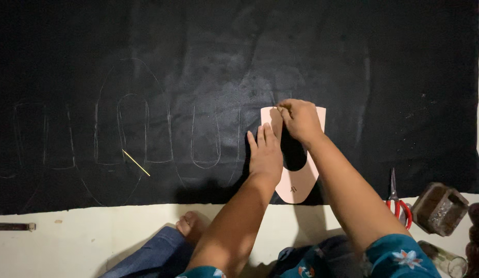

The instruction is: The person places a U-shaped paper pattern on a black fabric and uses a chalk-like tool to trace its outline. They then use scissors to trim a small piece of the pattern and continue tracing additional outlines on the fabric.

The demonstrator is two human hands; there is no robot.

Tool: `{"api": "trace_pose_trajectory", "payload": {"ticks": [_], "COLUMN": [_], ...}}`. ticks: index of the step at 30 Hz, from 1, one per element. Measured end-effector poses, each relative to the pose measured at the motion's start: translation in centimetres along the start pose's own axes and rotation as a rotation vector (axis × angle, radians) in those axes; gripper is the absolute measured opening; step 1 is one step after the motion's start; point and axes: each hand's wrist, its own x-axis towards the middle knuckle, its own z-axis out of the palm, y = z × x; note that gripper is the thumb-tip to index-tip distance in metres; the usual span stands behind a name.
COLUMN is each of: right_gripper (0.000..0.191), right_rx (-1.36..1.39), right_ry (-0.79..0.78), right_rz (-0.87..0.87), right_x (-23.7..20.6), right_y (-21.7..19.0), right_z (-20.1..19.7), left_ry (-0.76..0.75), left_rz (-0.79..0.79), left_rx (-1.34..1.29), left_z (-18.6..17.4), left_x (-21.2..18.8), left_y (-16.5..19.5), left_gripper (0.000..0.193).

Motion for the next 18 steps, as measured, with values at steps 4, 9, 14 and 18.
{"api": "trace_pose_trajectory", "payload": {"ticks": [4, 9, 14, 18], "right_gripper": [0.022, 0.024, 0.025, 0.025], "right_rx": [0.091, 0.192, 0.236, 0.309], "right_ry": [-0.053, -0.112, -0.088, -0.12], "right_rz": [0.077, 0.071, 0.21, 0.161], "right_x": [0.2, 0.3, 0.0, -0.1], "right_y": [0.2, 0.9, 2.1, 2.3], "right_z": [0.5, 0.4, 0.2, 1.0], "left_ry": [-0.051, -0.057, -0.001, -0.096], "left_rz": [0.012, -0.002, 0.007, 0.018], "left_rx": [0.03, 0.018, 0.079, 0.061], "left_z": [0.0, 0.0, -0.5, -1.6], "left_x": [0.2, 0.4, 0.8, 1.1], "left_y": [0.1, 0.4, 0.4, 0.6], "left_gripper": [0.07, 0.068, 0.074, 0.07]}}
